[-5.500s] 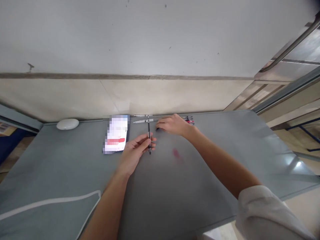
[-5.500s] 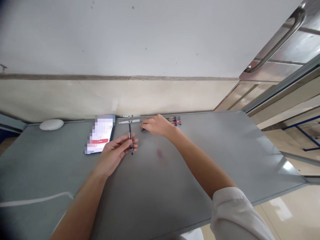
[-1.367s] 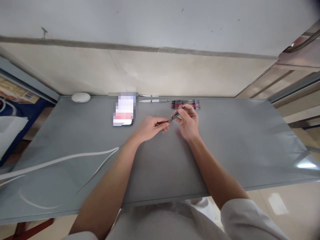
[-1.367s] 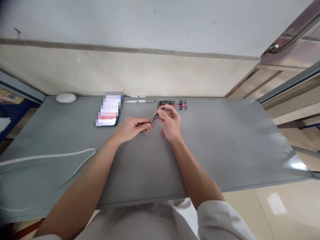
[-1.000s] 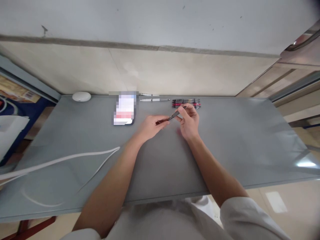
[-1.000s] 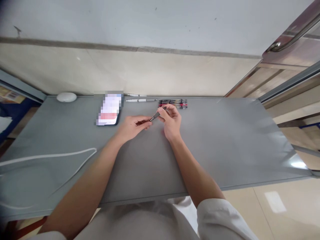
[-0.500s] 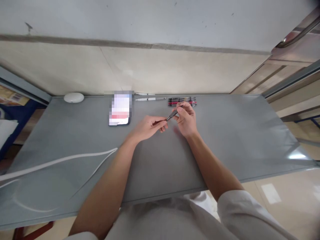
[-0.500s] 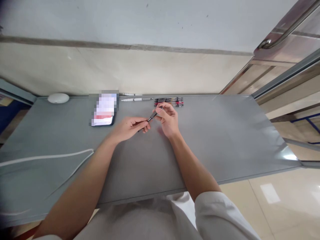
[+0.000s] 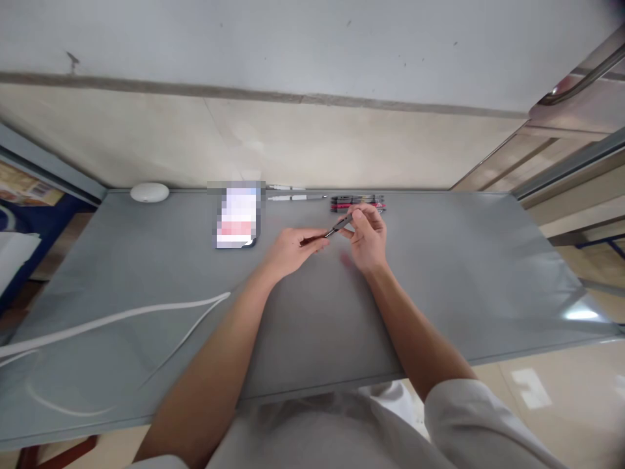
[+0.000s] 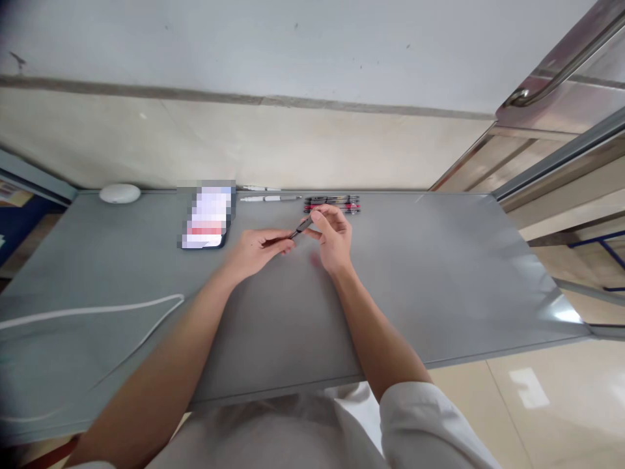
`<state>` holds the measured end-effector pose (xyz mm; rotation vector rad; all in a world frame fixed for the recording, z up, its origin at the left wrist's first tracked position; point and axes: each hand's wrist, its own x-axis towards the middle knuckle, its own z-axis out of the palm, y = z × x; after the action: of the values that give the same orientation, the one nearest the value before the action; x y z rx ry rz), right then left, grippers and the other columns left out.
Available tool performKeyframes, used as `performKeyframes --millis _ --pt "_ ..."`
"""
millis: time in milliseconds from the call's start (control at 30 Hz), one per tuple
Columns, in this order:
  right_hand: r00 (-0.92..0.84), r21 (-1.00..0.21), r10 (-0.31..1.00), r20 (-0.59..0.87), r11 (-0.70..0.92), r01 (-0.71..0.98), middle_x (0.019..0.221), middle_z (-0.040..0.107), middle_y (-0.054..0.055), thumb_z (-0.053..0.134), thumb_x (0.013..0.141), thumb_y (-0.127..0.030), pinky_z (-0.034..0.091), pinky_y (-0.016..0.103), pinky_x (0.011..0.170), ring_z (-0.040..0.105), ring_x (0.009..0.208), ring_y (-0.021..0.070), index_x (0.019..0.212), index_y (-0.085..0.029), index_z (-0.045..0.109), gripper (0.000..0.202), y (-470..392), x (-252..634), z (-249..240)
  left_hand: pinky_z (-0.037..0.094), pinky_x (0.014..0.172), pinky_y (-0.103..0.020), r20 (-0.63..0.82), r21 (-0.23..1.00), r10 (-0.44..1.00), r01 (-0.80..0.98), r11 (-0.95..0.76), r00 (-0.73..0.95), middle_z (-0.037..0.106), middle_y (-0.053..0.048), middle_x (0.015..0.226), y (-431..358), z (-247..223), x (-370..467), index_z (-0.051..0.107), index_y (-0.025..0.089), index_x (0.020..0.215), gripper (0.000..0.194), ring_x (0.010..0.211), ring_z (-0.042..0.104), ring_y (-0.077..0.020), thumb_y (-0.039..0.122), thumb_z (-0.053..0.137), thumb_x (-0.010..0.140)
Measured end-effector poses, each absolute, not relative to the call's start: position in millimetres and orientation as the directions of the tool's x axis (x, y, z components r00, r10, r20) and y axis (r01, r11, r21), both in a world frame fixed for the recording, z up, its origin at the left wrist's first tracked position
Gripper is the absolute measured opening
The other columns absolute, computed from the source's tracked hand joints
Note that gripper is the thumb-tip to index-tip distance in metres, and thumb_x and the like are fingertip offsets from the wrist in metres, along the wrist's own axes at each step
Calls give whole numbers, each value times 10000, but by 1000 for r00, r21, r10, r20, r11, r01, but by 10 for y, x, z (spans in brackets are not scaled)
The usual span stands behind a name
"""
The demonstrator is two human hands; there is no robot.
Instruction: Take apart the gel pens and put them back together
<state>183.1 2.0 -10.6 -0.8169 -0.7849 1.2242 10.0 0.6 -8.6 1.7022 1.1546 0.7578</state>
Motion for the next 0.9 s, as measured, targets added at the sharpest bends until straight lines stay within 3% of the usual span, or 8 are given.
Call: performKeyframes --millis 233,567,900 --pt "129 -806 985 111 165 -568 810 580 -49 769 676 -306 559 261 647 612 701 98 771 -266 622 179 48 1813 -136 530 749 -298 -48 957 847 267 -112 529 719 -53 843 -2 -25 96 710 167 925 313 731 645 -152 430 548 878" --pt "222 -821 975 0 127 -557 802 580 -51 773 663 -305 541 238 647 592 695 89 755 -239 551 250 46 1738 -121 502 722 -282 20 906 944 394 -157 329 726 -11 853 17 -101 115 725 223 990 277 732 631 -159 421 620 828" --pt "38 -779 996 84 89 -621 801 561 -51 784 654 -264 540 232 600 585 682 88 760 -254 618 198 35 1803 -158 502 724 -247 -100 961 807 266 -73 581 703 -25 790 3 46 34 701 184 867 279 724 637 -135 410 540 895"
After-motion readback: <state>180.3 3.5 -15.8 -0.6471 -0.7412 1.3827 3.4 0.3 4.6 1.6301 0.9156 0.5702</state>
